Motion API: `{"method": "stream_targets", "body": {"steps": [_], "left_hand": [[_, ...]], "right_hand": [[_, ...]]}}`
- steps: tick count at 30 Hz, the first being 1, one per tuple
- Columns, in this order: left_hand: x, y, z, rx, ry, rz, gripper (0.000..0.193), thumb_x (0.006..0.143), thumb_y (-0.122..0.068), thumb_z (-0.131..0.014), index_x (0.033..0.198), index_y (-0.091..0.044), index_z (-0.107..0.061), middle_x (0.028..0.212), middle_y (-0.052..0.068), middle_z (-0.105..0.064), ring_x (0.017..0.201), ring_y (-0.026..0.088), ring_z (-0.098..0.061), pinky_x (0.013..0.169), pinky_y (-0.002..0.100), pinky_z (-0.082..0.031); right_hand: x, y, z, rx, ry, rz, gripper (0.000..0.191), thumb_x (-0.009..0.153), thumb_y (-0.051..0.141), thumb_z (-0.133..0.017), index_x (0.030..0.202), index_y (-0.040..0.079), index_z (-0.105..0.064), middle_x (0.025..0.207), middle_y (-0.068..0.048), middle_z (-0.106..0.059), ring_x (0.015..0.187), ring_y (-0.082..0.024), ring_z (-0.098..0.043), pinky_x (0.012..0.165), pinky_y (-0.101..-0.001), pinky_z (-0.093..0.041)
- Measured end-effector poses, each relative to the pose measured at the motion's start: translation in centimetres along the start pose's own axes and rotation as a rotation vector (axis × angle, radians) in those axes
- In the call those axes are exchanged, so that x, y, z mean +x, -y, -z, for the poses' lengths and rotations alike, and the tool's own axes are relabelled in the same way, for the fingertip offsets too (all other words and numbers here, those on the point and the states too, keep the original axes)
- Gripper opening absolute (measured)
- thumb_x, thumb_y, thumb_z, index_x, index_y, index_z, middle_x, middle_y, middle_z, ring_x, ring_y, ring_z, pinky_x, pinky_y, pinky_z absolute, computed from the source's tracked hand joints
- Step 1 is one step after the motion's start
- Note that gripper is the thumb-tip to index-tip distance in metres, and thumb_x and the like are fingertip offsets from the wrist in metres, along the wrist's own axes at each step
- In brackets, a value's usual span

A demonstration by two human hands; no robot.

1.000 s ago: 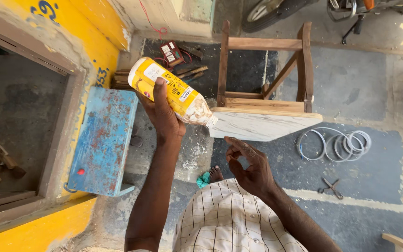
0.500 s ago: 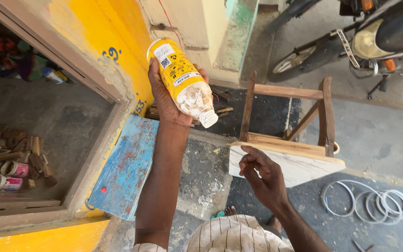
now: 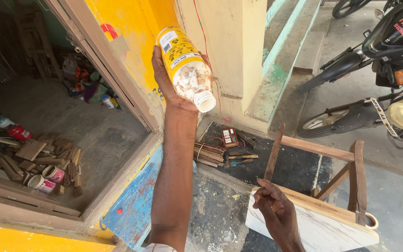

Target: The person cuts a white plastic edge banding strip with scissors, then opens a yellow adhesive bottle and spreads glue onto the edge of a wooden chair frame with a finger. They then press the cut strip onto the glued chair edge and hold it in place.

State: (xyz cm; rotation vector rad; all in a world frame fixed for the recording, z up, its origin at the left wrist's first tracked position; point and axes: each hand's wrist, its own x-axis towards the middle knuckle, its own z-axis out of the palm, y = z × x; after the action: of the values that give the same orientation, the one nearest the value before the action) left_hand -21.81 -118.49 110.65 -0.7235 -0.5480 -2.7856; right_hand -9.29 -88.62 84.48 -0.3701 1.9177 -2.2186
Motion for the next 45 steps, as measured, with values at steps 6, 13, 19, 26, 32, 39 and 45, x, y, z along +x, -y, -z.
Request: {"method": "stream_targets", "body": {"steps": [6, 13, 19, 26, 32, 39, 45], "left_hand": [[0.9, -1.9, -3.7, 0.183, -0.072, -0.142, 0.061, 0.093, -0.064, -0.062, 0.121, -0.010, -0.060, 0.089, 0.013, -0.070, 0.076, 0.033, -0.074, 0.062, 0.045, -0.064], [-2.0, 1.0, -6.1, 0.374, -0.072, -0.320, 0.061, 0.099, -0.060, -0.057, 0.134, -0.011, -0.057, 0.100, 0.009, -0.068, 0.077, 0.024, -0.071, 0.066, 0.039, -0.063], [-4.5, 1.9, -2.9, 0.313, -0.126, -0.246, 0.060, 0.102, -0.061, -0.053, 0.134, -0.011, -0.056, 0.099, 0.009, -0.067, 0.077, 0.024, -0.070, 0.066, 0.041, -0.062], [-7.3, 3.2, 4.0, 0.372, -0.176, -0.266, 0.057, 0.110, -0.063, -0.051, 0.130, -0.010, -0.051, 0.104, 0.008, -0.060, 0.088, 0.020, -0.061, 0.077, 0.037, -0.053], [-10.1, 5.2, 9.0, 0.224, -0.325, -0.163, 0.063, 0.108, -0.065, -0.046, 0.146, -0.014, -0.046, 0.123, 0.004, -0.058, 0.104, 0.015, -0.062, 0.087, 0.033, -0.055], [-12.5, 8.2, 10.3, 0.237, -0.304, -0.081, 0.069, 0.103, -0.069, -0.049, 0.148, -0.017, -0.046, 0.120, 0.007, -0.063, 0.099, 0.023, -0.070, 0.082, 0.044, -0.064], [-15.4, 10.6, 10.1, 0.097, -0.455, -0.033, 0.077, 0.095, -0.070, -0.058, 0.142, -0.010, -0.049, 0.115, 0.016, -0.065, 0.098, 0.033, -0.073, 0.092, 0.050, -0.064]], "right_hand": [[0.2, -0.2, -0.5, -0.009, 0.027, -0.019, 0.050, 0.090, 0.011, -0.070, 0.139, 0.004, -0.059, 0.092, -0.007, -0.069, 0.079, -0.015, -0.068, 0.076, -0.0332, -0.058], [-0.7, 2.1, -0.6, -0.075, 0.105, 0.195, 0.048, 0.094, 0.007, -0.068, 0.140, 0.004, -0.059, 0.090, -0.005, -0.068, 0.081, -0.014, -0.066, 0.077, -0.0307, -0.058], [-2.7, 5.3, -1.8, -0.019, 0.110, 0.256, 0.051, 0.095, 0.002, -0.068, 0.145, 0.004, -0.055, 0.095, -0.005, -0.068, 0.083, -0.014, -0.065, 0.077, -0.0298, -0.057], [-5.2, 5.8, -1.3, -0.105, -0.036, 0.287, 0.037, 0.098, -0.006, -0.064, 0.135, -0.001, -0.061, 0.102, -0.007, -0.068, 0.089, -0.014, -0.067, 0.083, -0.0305, -0.057], [-8.3, 4.6, 1.6, 0.146, -0.364, 0.101, 0.037, 0.098, -0.006, -0.064, 0.135, -0.003, -0.061, 0.101, -0.009, -0.068, 0.087, -0.016, -0.065, 0.076, -0.0324, -0.057], [-12.6, 1.3, 3.1, 0.105, -0.417, -0.079, 0.027, 0.096, -0.004, -0.065, 0.123, -0.004, -0.063, 0.100, -0.011, -0.068, 0.083, -0.017, -0.066, 0.078, -0.0341, -0.057], [-12.9, 0.3, 6.1, 0.015, -0.301, -0.180, 0.027, 0.096, -0.001, -0.065, 0.122, -0.006, -0.064, 0.105, -0.011, -0.069, 0.084, -0.017, -0.067, 0.079, -0.0344, -0.057]]}}
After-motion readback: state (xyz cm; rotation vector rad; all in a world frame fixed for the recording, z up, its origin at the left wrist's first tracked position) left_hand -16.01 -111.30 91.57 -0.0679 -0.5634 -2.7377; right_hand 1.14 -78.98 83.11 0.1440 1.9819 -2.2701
